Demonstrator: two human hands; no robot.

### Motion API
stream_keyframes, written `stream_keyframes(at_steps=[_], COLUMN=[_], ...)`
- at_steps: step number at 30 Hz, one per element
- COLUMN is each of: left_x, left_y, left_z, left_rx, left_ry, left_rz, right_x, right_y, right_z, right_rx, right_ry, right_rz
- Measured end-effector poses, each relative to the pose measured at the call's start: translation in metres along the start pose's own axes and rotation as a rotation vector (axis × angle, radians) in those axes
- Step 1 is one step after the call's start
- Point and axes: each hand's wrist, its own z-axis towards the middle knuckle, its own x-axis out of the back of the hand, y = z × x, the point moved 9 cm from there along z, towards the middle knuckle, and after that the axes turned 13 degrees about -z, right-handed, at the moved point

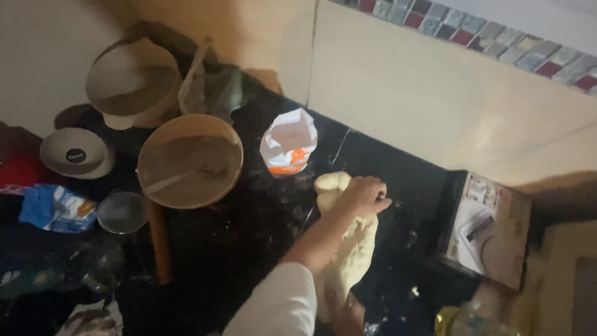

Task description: Kneading a ball of dough on a floured countertop.

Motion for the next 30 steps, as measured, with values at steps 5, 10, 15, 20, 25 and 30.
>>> stream_keyframes(at_steps=[5,10,15,20,25,30], left_x=[0.015,0.092,0.090,0.038,0.021,-0.001], left_y=[-0.078,-0.052,0.056,0.141,0.116,0.061], left_z=[0.019,-0.038,-0.095,-0.167,-0.136,-0.068], left_rx=[0.592,0.563,0.411,0.111,-0.071,0.259], left_ry=[0.146,0.063,-0.064,-0.182,0.147,-0.025], left_rz=[-1.044,0.253,0.081,-0.051,0.370,0.378], right_x=[0.074,0.086,0.072,-0.015,0.001,-0.007], right_y=[-0.084,-0.094,-0.077,0.007,-0.014,-0.014], right_z=[-0.048,-0.055,-0.047,0.003,-0.009,-0.011], right_rx=[-0.164,-0.155,-0.118,0.130,0.048,-0.057], right_ry=[-0.372,-0.338,-0.297,-0.159,-0.232,-0.413], right_rz=[0.502,0.377,0.359,0.153,0.164,0.156])
